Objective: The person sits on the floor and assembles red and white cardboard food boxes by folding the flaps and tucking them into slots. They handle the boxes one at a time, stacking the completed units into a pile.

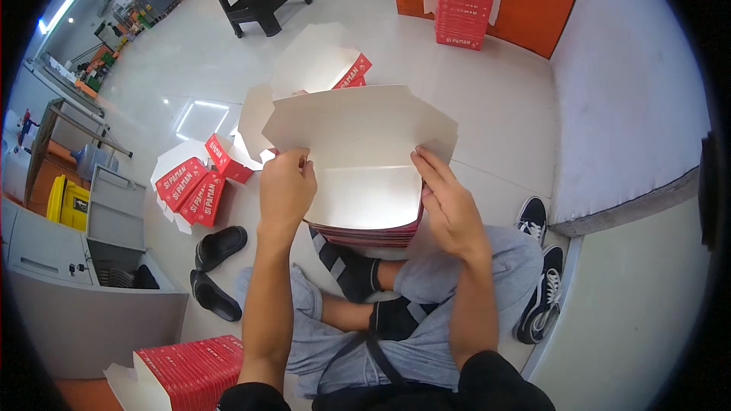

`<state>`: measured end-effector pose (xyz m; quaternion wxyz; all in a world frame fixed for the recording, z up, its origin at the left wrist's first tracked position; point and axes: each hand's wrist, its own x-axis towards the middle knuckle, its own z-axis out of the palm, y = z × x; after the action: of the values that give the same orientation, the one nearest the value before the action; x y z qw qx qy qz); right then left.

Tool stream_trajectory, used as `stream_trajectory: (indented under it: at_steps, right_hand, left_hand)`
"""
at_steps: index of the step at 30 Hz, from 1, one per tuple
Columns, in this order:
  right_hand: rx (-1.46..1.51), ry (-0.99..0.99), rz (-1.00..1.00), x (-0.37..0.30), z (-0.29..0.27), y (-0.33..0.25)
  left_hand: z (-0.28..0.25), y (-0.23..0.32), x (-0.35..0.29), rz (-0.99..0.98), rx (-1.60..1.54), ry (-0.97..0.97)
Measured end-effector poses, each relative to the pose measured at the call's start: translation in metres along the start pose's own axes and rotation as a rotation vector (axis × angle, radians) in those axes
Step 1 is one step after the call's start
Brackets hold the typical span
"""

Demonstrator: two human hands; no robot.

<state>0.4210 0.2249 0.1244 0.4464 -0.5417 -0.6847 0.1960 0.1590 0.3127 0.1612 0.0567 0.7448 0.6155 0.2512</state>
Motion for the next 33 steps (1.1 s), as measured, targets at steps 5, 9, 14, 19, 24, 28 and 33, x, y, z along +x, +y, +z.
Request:
stream_trajectory:
  at_steps: [5, 9, 14, 19, 24, 28, 33]
  right_hand:
    - [0.097, -0.052, 0.154, 0.0, -0.003, -0.021]
    - [-0.026, -0.043, 0.053, -0.006, 0.001, -0.006]
    - [0.045, -0.147, 0.169, -0.006, -0.005, -0.02]
    - [-0.013, -0.17, 0.095, -0.01, -0.017, -0.012]
    - [-0.051, -0.202, 0.225, -0.01, -0.029, -0.035]
    - [-0.109, -0.227, 0.261, -0.011, -0.038, -0.044]
    - [-0.129, -0.224, 0.254, -0.016, -0.038, -0.036]
  left_hand:
    - [0.004, -0.005, -0.008, -0.031, -0.08, 0.061]
    - [0.011, 0.001, -0.013, 0.037, -0.057, 0.153]
    - [0.009, -0.006, -0.022, -0.027, -0.169, 0.127]
    - [0.007, -0.045, -0.001, -0.399, -0.74, 0.363]
    - [0.063, -0.109, 0.065, -0.339, -0.627, 0.409]
    - [0.113, -0.128, 0.123, 0.096, -0.372, 0.28]
    - [0.169, -0.122, 0.168, 0.041, -0.15, 0.024]
